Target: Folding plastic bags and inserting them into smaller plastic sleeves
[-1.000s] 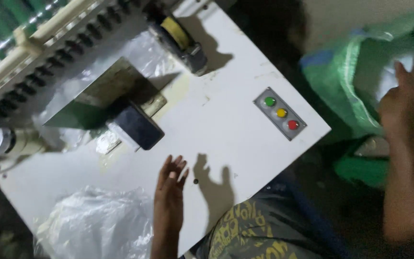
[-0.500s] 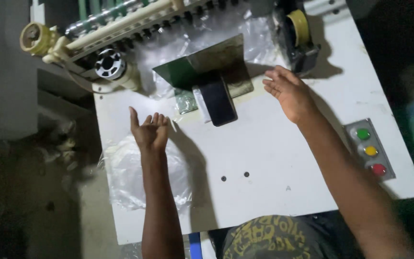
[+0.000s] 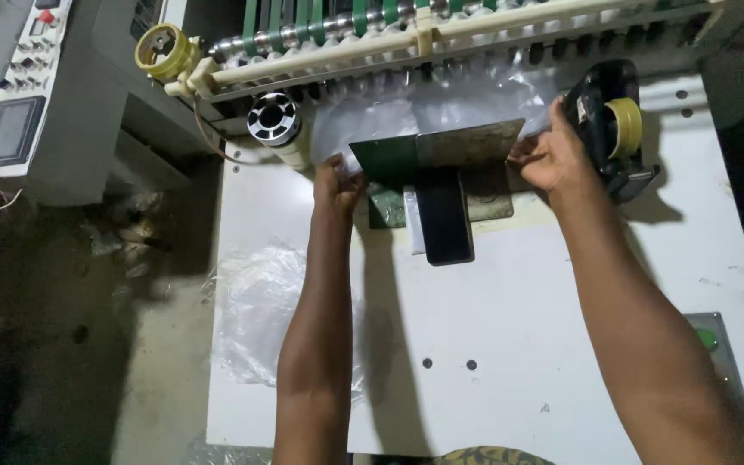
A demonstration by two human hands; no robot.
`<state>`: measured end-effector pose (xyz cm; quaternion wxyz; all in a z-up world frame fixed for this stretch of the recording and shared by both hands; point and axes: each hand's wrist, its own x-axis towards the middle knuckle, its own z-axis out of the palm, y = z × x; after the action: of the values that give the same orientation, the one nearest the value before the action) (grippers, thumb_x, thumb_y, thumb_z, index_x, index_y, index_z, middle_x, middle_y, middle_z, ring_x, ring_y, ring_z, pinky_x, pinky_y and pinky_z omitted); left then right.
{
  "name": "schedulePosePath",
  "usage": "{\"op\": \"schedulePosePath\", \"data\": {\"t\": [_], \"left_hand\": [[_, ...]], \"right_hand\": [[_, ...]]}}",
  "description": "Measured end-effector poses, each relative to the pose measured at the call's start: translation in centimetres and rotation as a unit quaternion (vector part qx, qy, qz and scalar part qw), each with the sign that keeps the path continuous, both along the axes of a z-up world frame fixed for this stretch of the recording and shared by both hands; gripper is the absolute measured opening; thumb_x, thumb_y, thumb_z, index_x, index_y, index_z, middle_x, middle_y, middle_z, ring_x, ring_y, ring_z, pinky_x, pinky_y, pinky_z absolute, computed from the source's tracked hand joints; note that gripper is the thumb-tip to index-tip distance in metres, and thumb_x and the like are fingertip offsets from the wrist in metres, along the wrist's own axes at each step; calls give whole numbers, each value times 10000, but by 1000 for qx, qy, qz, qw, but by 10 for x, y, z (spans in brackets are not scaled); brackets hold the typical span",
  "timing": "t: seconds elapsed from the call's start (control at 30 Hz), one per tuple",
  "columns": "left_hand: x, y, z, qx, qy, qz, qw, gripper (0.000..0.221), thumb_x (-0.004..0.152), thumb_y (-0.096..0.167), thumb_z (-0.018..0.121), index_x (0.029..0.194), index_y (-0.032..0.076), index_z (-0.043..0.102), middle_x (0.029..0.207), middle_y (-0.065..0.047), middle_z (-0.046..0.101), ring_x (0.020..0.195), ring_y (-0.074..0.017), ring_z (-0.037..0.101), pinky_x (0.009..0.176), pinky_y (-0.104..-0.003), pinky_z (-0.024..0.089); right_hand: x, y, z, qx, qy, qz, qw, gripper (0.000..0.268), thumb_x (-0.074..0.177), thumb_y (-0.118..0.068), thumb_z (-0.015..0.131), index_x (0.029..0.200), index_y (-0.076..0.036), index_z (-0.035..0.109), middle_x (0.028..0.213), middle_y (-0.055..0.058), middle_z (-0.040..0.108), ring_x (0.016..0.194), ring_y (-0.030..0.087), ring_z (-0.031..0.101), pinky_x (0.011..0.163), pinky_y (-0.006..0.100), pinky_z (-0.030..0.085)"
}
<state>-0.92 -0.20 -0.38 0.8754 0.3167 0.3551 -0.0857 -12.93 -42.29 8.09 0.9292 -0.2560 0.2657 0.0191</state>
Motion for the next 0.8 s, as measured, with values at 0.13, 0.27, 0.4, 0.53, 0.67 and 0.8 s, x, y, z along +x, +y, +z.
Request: {"op": "schedulePosePath", "data": {"t": [0.13,0.27,0.4,0.53,0.67,0.8], "left_hand": [[-84,-15,92,54,-72,-34,995,491,951,328,666,1255,-42,555,1166,-246,595,1021,-373,644,911,-472,588],[-118,-17,118,-5,-127,-10,992,881,822,660,765,1242,-40,433,1113,-147,365,1071,-312,539,1047,-463,482],[-144,-44,199,5,-129,-10,992,795,788,677,755,1150,-1,551,933,-100,465,679,-172,464,801,-351,522],[-120,-55,212,98,-120,-64,986,1008,656,508,791,1554,240,421,1592,-51,384,537,-64,378,398,-196,310],[-70,-45,163,352,-75,-214,908,373,916,-11,662,1207,182,793,1406,-80,704,1220,-177,682,849,-181,481],[-65,-49,156,189,-49,-184,963,513,843,228,778,1287,-21,714,1059,-201,739,599,-225,672,499,-332,548]], "right_hand": [[-30,12,25,-24,1,-2,1000,890,825,-657,770,1334,10,475,1237,193,534,1196,336,605,1115,520,489],[-30,-5,-13,-120,-70,27,990,898,826,-711,826,1416,-121,491,1407,61,560,1354,178,548,1254,387,332],[-47,55,110,-99,-60,13,993,790,784,-586,847,1343,-91,589,1336,96,667,1259,213,666,1185,425,469],[11,31,57,-197,106,42,974,710,552,-482,859,1179,-179,716,692,11,544,568,192,614,602,340,516],[70,3,-28,-134,70,52,987,120,833,71,732,843,-45,704,767,74,694,703,181,718,648,359,606],[63,-10,-55,-132,55,149,979,202,769,19,716,691,-126,599,685,16,618,652,189,682,652,379,581]]}}
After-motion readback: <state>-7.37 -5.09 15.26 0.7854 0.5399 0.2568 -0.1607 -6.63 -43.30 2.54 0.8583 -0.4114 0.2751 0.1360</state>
